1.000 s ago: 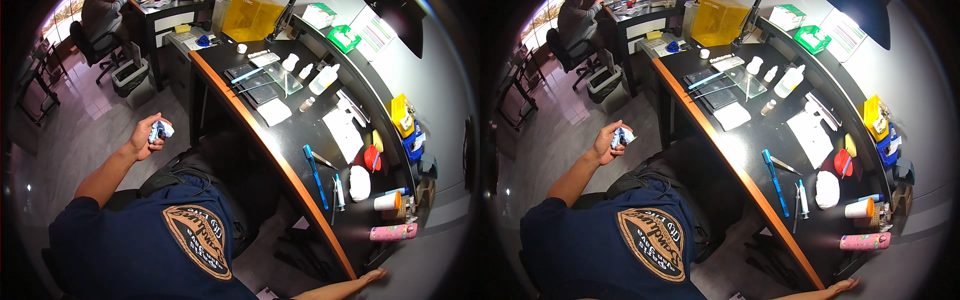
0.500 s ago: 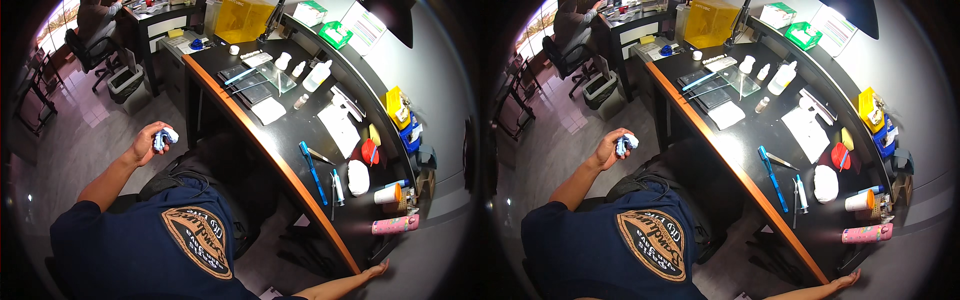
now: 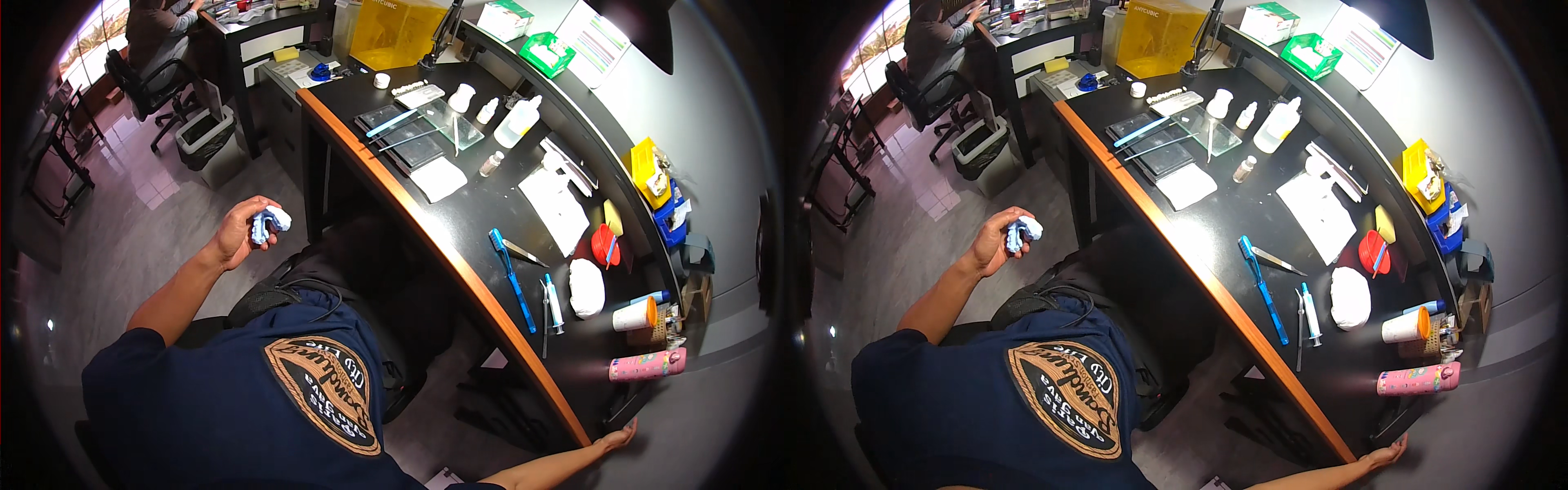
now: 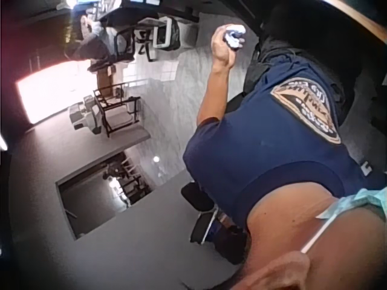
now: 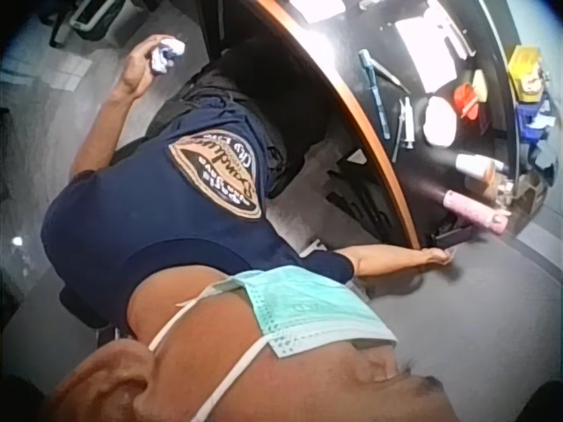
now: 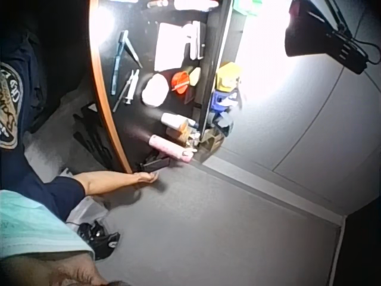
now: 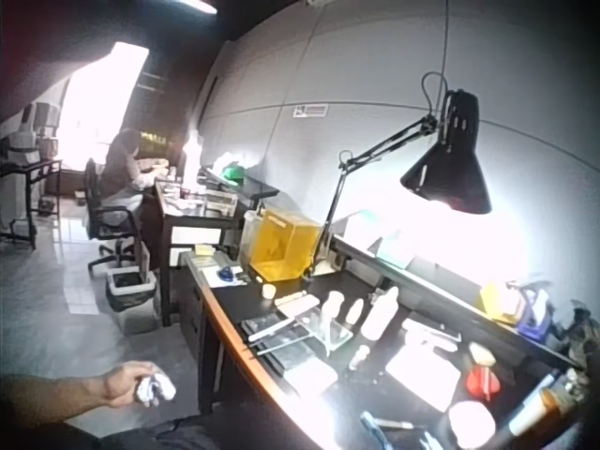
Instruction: The person cleans a dental cast using a toothbrush and a metal carving tool to scrape and brush material away, then sets the tools down on the desk and holds the cast.
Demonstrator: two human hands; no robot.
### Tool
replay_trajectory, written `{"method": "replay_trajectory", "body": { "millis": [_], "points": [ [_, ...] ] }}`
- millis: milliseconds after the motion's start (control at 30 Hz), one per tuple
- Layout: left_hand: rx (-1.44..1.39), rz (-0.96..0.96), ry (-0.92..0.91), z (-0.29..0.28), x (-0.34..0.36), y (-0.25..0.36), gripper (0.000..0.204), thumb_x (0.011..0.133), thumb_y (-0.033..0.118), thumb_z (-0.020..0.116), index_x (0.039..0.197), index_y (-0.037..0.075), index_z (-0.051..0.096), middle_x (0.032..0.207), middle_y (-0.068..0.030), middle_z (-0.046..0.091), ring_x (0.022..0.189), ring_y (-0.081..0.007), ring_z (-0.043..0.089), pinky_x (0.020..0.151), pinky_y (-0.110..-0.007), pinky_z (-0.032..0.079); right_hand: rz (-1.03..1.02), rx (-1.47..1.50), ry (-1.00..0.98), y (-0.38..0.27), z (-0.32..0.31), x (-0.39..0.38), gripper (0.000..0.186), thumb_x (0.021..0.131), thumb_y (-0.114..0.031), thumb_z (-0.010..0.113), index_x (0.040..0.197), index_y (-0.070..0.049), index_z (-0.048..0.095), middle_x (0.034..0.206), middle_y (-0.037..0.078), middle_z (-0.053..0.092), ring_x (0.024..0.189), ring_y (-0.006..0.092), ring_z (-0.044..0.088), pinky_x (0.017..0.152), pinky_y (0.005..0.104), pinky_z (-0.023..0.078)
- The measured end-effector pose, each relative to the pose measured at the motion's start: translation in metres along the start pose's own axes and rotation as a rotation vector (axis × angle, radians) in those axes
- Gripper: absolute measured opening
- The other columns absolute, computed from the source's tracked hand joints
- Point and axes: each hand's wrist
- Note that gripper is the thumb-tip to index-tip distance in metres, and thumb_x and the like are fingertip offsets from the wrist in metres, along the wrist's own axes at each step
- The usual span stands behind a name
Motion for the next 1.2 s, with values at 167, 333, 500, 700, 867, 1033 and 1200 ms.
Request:
{"method": "replay_trajectory", "body": {
  "millis": [167, 333, 500, 700, 867, 1033, 1200],
  "points": [
    [-0.006, 0.002, -0.001, 0.002, -0.002, 0.002, 0.028, 0.103, 0.028, 0.046, 0.110, 0.005, 0.061, 0.087, -0.0090, 0.068, 0.064, -0.0150, 0.065, 0.051, -0.026, 0.048, -0.049, -0.010, -0.022, -0.006, 0.004, 0.000, 0.053, 0.076, -0.015, 0.044, 0.116, 0.003, 0.072, 0.127, 0.017, 0.067, 0.123, 0.0298, 0.056, 0.109, 0.0390, 0.037],
    [0.000, 0.009, -0.028, 0.004, 0.005, 0.001, 0.027, 0.103, 0.028, 0.047, 0.111, 0.005, 0.061, 0.087, -0.0092, 0.068, 0.065, -0.0149, 0.065, 0.051, -0.026, 0.049, 0.044, -0.044, 0.090, -0.012, -0.014, -0.005, 0.045, 0.077, -0.016, 0.044, 0.101, 0.002, 0.077, 0.111, 0.015, 0.073, 0.111, 0.0299, 0.061, 0.105, 0.0391, 0.041],
    [0.007, 0.024, 0.010, 0.001, -0.005, 0.003, 0.027, 0.103, 0.028, 0.047, 0.111, 0.006, 0.062, 0.087, -0.0091, 0.068, 0.064, -0.0145, 0.065, 0.051, -0.026, 0.049, 0.318, -0.128, 0.141, -0.054, 0.011, -0.018, 0.040, 0.080, -0.022, 0.047, 0.087, -0.002, 0.081, 0.096, 0.014, 0.075, 0.096, 0.0273, 0.066, 0.092, 0.0386, 0.048],
    [0.015, 0.020, -0.021, 0.006, 0.002, 0.003, 0.027, 0.103, 0.028, 0.048, 0.110, 0.006, 0.062, 0.087, -0.0085, 0.068, 0.064, -0.0142, 0.065, 0.051, -0.026, 0.049, 0.230, -0.272, 0.163, -0.058, -0.008, -0.018, 0.039, 0.082, -0.027, 0.049, 0.081, -0.007, 0.082, 0.095, 0.014, 0.076, 0.090, 0.0275, 0.068, 0.087, 0.0393, 0.051],
    [0.028, 0.025, 0.009, 0.005, -0.001, 0.004, 0.028, 0.103, 0.029, 0.047, 0.110, 0.006, 0.060, 0.086, -0.0082, 0.068, 0.063, -0.0142, 0.065, 0.050, -0.025, 0.049, 0.455, -0.319, 0.332, -0.068, -0.002, -0.023, 0.037, 0.080, -0.031, 0.052, 0.076, -0.009, 0.082, 0.092, 0.013, 0.076, 0.091, 0.0299, 0.069, 0.084, 0.0407, 0.054],
    [0.031, 0.027, -0.006, 0.005, 0.001, 0.003, 0.028, 0.103, 0.029, 0.046, 0.110, 0.006, 0.060, 0.086, -0.0080, 0.068, 0.063, -0.0141, 0.065, 0.049, -0.025, 0.049, 0.609, -0.202, 0.544, -0.069, -0.007, -0.020, 0.041, 0.079, -0.041, 0.057, 0.062, -0.009, 0.076, 0.076, 0.012, 0.074, 0.079, 0.0281, 0.071, 0.077, 0.0383, 0.057],
    [0.034, 0.029, 0.003, 0.002, -0.001, 0.004, 0.028, 0.103, 0.030, 0.047, 0.110, 0.007, 0.060, 0.086, -0.0078, 0.068, 0.063, -0.0139, 0.065, 0.049, -0.025, 0.049, 0.636, -0.287, 0.494, -0.085, 0.000, -0.029, 0.044, 0.080, -0.044, 0.057, 0.061, -0.009, 0.077, 0.072, 0.012, 0.074, 0.077, 0.0268, 0.071, 0.079, 0.0393, 0.056]
  ]
}}
Point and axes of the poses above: each hand's wrist, its own x-axis towards the middle knuckle, its own z-axis out of the palm, y = z × x
